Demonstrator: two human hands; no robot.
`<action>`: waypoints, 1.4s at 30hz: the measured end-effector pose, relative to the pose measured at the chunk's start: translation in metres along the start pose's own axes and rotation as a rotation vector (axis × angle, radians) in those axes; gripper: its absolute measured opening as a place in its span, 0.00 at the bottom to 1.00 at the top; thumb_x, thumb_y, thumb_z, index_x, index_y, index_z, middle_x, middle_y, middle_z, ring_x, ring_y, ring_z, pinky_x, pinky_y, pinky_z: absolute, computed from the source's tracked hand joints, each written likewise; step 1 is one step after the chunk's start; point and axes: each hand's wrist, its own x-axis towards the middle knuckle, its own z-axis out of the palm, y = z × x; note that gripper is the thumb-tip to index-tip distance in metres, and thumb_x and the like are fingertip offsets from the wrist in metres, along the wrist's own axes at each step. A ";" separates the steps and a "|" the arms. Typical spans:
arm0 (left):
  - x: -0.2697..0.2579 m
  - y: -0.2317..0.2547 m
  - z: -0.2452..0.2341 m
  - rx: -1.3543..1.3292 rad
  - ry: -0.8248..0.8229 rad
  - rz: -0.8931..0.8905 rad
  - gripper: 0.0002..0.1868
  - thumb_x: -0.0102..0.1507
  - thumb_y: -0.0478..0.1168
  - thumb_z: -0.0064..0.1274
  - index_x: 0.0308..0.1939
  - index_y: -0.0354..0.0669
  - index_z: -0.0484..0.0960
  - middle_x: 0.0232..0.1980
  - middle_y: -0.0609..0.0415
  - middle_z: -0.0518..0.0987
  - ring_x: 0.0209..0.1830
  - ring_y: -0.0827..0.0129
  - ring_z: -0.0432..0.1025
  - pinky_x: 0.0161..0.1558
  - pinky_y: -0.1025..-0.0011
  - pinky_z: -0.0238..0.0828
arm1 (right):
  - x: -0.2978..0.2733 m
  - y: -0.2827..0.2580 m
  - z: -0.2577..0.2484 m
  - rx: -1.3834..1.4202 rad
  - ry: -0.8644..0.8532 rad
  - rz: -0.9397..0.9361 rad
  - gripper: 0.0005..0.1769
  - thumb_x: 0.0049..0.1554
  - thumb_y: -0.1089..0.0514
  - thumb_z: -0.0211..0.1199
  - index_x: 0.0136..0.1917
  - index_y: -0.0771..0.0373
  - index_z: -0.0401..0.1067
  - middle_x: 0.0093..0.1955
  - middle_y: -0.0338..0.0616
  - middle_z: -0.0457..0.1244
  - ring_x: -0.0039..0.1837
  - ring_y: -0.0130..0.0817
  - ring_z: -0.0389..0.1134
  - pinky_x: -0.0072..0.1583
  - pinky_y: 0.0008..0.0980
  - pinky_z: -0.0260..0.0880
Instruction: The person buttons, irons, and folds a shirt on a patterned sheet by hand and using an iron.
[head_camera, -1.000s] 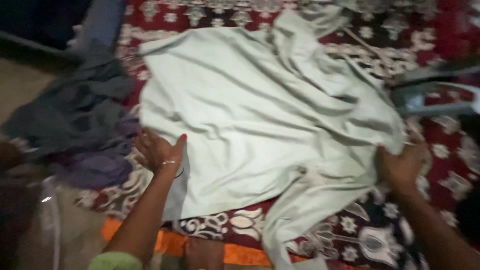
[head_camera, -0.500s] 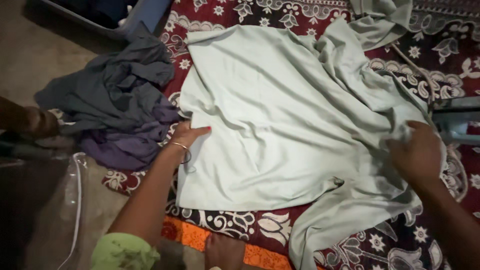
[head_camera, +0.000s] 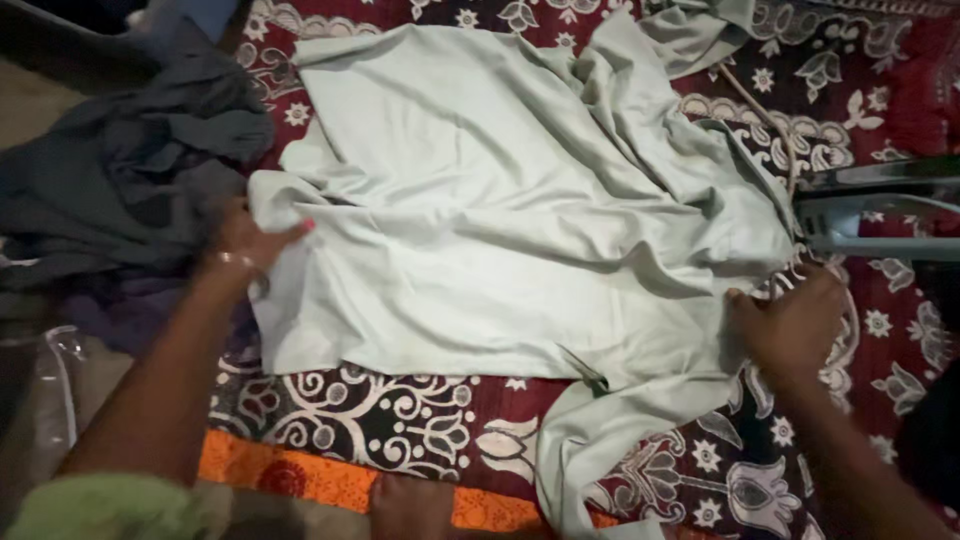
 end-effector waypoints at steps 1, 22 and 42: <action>-0.024 0.012 0.000 0.182 0.057 0.231 0.49 0.50 0.63 0.68 0.64 0.34 0.71 0.63 0.39 0.74 0.63 0.48 0.68 0.59 0.52 0.63 | -0.013 -0.008 -0.008 0.035 -0.060 0.008 0.46 0.46 0.44 0.79 0.65 0.77 0.66 0.58 0.68 0.62 0.62 0.59 0.63 0.61 0.50 0.63; -0.195 0.034 -0.008 0.933 -0.977 0.581 0.21 0.59 0.38 0.54 0.57 0.56 0.74 0.54 0.54 0.79 0.52 0.60 0.75 0.50 0.62 0.74 | -0.063 0.020 -0.064 0.244 -1.435 0.300 0.22 0.44 0.61 0.75 0.50 0.72 0.74 0.36 0.50 0.69 0.33 0.39 0.71 0.35 0.37 0.72; -0.099 0.191 0.065 0.788 -0.580 0.736 0.23 0.64 0.54 0.51 0.62 0.53 0.77 0.67 0.56 0.74 0.70 0.61 0.66 0.68 0.62 0.66 | 0.002 -0.012 -0.027 0.361 0.094 -0.115 0.37 0.47 0.59 0.67 0.67 0.76 0.64 0.59 0.66 0.62 0.62 0.61 0.63 0.63 0.51 0.63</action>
